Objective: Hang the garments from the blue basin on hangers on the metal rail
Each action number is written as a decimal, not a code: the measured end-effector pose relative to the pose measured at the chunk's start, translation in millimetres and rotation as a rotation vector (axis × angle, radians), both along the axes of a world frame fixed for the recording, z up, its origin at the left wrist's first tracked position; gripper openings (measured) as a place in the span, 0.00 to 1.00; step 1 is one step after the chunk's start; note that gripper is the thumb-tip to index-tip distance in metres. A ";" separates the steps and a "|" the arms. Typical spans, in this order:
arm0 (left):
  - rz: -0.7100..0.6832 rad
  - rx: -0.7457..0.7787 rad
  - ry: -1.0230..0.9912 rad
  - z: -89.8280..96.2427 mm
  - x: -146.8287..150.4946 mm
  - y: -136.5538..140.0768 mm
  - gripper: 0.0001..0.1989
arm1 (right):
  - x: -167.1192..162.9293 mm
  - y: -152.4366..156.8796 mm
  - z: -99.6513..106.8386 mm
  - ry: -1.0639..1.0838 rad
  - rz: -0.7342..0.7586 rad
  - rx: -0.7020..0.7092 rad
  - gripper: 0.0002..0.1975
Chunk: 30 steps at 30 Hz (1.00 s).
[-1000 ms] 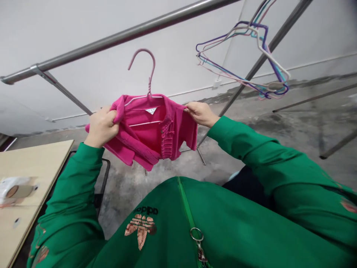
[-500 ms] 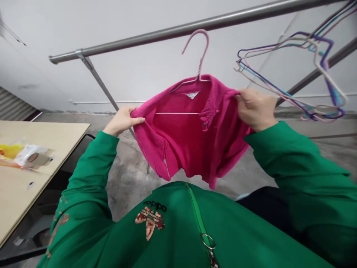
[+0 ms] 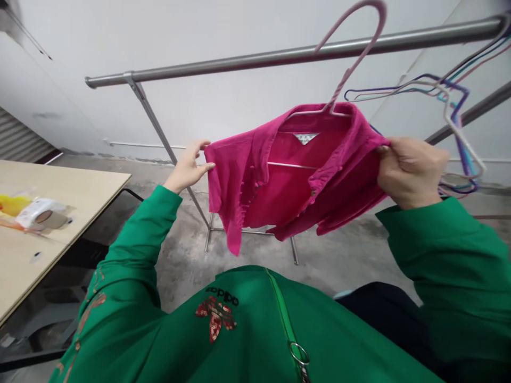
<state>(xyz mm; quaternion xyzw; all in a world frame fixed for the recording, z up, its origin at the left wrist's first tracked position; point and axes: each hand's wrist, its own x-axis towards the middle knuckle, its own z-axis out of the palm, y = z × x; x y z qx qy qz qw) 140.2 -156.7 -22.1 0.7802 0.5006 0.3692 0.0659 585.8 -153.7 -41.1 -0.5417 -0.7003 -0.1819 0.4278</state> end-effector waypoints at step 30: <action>0.109 0.310 0.522 -27.3 42.5 8.9 0.20 | -6.6 0.6 4.8 -0.145 0.306 -0.140 0.14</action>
